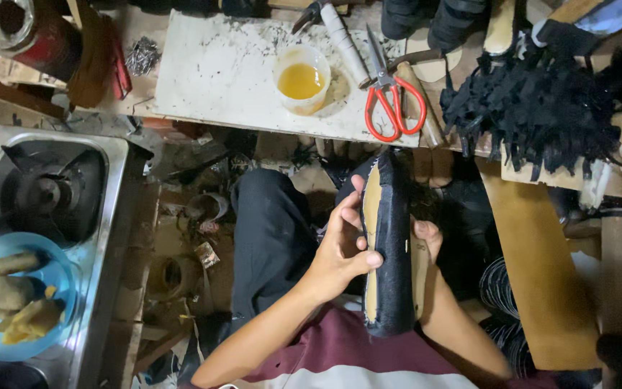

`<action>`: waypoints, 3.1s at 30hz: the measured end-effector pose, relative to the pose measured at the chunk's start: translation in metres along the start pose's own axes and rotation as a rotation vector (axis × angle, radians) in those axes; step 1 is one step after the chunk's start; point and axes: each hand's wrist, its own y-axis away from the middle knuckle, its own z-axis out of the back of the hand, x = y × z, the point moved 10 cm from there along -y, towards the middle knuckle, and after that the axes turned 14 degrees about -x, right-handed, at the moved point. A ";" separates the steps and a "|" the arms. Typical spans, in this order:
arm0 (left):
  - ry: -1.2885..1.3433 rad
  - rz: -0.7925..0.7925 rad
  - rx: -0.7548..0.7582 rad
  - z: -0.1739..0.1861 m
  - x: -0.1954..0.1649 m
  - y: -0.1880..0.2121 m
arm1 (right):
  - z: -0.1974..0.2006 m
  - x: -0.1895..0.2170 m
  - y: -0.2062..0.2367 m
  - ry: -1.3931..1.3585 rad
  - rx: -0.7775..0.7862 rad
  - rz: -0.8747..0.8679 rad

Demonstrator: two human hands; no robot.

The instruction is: The person repeatedly assembles black slip-on shoes on wooden lasts by hand. They wrap a black strap around the vamp, press the upper onto the last, and place each completed shoe on a nearby shelf. The cycle repeats for multiple shoes.

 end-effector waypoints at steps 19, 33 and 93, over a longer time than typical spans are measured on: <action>-0.083 0.177 -0.092 0.035 0.049 -0.022 | 0.018 0.056 0.006 1.088 -0.408 0.624; 0.184 0.374 0.192 -0.006 0.052 0.004 | 0.030 0.042 -0.009 0.073 -0.118 0.238; -0.117 -0.049 -0.197 0.022 0.026 -0.029 | 0.051 0.042 -0.017 0.949 -0.270 0.502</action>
